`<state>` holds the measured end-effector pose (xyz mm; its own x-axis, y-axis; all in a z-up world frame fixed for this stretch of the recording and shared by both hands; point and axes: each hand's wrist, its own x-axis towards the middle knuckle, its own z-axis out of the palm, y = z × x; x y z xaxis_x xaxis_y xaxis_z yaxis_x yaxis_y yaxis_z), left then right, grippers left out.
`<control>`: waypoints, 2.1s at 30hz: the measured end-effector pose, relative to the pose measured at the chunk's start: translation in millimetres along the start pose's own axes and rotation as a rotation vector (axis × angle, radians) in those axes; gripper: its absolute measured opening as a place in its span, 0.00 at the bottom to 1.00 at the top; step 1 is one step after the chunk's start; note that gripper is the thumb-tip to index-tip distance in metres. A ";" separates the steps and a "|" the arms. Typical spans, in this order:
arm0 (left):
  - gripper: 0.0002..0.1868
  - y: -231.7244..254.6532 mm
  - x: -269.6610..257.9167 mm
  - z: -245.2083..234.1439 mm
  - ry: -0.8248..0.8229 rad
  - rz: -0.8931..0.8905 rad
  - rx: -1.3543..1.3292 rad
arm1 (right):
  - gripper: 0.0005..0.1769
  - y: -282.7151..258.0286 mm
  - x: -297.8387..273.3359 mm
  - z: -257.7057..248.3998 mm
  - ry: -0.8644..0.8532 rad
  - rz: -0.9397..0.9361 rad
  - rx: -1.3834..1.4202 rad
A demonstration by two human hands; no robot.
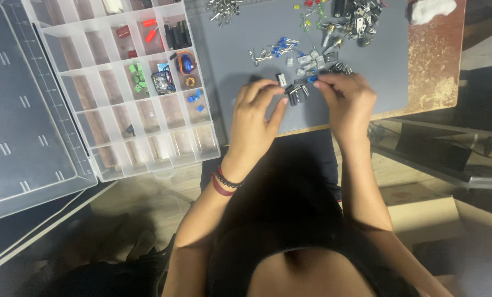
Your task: The person sorts small plastic parts from a compartmentalized storage box onto a gray work mat. They pick up individual pieces, separate them by type and color, and place them into small piles on the mat. The person handles green, blue, and black parts throughout the task.
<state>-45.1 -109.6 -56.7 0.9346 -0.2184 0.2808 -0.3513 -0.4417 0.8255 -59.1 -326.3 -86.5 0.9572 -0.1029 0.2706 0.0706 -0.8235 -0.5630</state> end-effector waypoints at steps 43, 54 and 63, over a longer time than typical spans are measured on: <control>0.12 -9.4 8.3 -45.7 -0.044 -0.440 -0.721 | 0.05 -87.9 31.3 40.3 -0.252 0.110 1.006; 0.10 -4.7 5.3 -43.9 -0.014 -0.465 -0.849 | 0.06 -95.7 29.5 44.8 -0.205 0.127 1.106; 0.14 2.3 7.7 -49.4 -0.026 -0.465 -0.748 | 0.07 -109.7 26.9 41.2 -0.160 0.106 1.080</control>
<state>-35.9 -69.3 -28.4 0.9690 -0.1821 -0.1670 0.2017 0.1925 0.9603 -29.6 -215.7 -49.7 0.9928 -0.0062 0.1197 0.1196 0.1162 -0.9860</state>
